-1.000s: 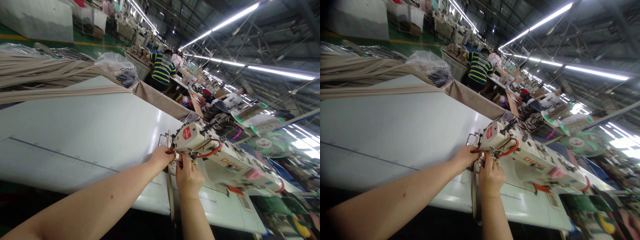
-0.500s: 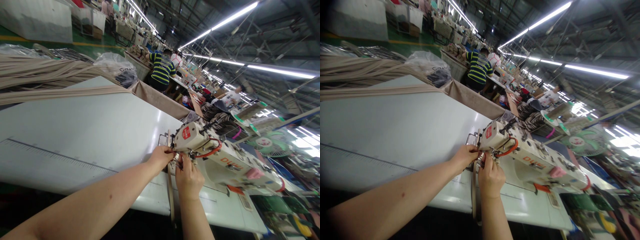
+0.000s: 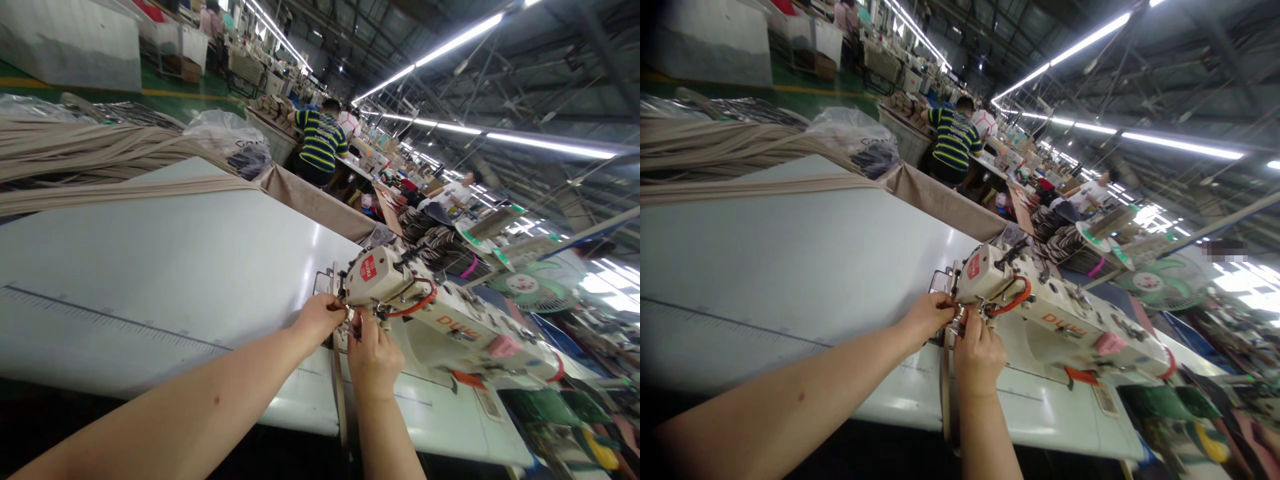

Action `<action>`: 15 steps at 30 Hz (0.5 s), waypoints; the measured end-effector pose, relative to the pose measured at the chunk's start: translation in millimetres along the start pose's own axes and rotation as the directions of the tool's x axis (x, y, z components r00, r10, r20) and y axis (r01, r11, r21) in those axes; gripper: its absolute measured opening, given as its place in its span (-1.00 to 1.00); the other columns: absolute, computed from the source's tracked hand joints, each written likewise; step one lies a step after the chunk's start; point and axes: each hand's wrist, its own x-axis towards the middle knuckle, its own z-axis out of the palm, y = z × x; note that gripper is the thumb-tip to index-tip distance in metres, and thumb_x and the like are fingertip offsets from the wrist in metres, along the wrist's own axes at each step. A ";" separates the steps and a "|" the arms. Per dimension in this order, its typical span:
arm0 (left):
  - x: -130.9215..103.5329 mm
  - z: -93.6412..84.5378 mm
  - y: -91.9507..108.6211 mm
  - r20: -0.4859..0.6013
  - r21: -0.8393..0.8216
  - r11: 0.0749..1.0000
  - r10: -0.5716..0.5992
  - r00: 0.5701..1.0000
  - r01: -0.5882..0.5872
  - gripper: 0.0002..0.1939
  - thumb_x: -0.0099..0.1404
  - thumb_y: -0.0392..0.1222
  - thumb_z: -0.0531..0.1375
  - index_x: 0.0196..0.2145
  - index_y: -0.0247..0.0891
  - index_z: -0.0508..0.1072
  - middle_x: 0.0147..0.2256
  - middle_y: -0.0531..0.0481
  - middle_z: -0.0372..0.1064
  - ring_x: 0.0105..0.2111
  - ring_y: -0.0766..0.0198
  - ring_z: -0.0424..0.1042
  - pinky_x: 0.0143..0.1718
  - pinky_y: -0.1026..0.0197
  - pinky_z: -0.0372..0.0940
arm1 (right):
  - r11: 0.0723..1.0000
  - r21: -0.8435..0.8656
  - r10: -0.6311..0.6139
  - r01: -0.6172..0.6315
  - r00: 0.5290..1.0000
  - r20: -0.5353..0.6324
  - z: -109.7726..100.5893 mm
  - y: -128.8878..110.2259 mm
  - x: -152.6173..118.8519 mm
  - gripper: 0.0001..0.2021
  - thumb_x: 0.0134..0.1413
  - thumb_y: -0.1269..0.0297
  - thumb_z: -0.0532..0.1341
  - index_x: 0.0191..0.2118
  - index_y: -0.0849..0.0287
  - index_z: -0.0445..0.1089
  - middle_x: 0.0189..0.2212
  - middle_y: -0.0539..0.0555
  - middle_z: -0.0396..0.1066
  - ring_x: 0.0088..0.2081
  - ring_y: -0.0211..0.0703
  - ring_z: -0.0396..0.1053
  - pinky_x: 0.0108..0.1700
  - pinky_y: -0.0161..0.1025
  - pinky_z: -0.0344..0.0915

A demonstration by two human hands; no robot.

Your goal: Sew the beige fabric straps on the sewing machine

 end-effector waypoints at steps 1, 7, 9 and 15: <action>0.0 -0.3 -0.8 0.003 0.005 1.000 0.004 1.000 -0.004 -0.93 0.14 -0.40 0.24 -0.43 -0.30 0.52 -0.51 0.04 0.42 -0.50 0.32 0.36 -0.46 0.34 0.18 | 1.000 0.003 -0.001 0.001 1.000 0.000 -0.5 -0.2 0.1 -0.81 0.33 0.39 0.15 0.00 0.21 0.43 -0.49 0.03 0.49 -0.52 -0.16 0.34 -0.43 -0.14 0.10; -0.1 -2.8 -2.7 0.023 0.051 0.998 0.020 1.000 -0.021 -0.92 0.13 -0.29 0.22 -0.40 -0.29 0.52 -0.50 0.03 0.42 -0.48 0.29 0.35 -0.44 0.32 0.16 | 1.000 0.027 0.010 -0.010 1.000 0.016 -3.2 -2.4 -0.7 -0.79 0.36 0.40 0.08 0.01 0.26 0.38 -0.49 0.03 0.47 -0.52 -0.12 0.34 -0.43 -0.14 0.13; -0.2 -3.3 -2.2 0.028 0.067 0.997 0.028 0.999 -0.029 -0.90 0.12 -0.23 0.21 -0.40 -0.29 0.51 -0.50 0.03 0.41 -0.49 0.29 0.33 -0.46 0.31 0.13 | 0.999 0.041 0.020 -0.021 1.000 0.013 -3.0 -3.6 -0.9 -0.77 0.38 0.36 0.05 0.01 0.27 0.38 -0.49 0.03 0.46 -0.52 -0.11 0.33 -0.44 -0.13 0.14; 0.0 -3.5 -3.1 0.060 0.078 0.996 0.046 0.997 -0.051 -0.78 0.12 -0.07 0.22 -0.37 -0.29 0.50 -0.44 -0.02 0.45 -0.45 0.23 0.39 -0.42 0.28 0.20 | 0.995 0.094 0.041 -0.038 0.999 -0.029 -5.2 -6.4 0.4 -0.75 0.43 0.33 -0.01 -0.01 0.30 0.36 -0.52 0.03 0.42 -0.53 -0.10 0.33 -0.45 -0.14 0.16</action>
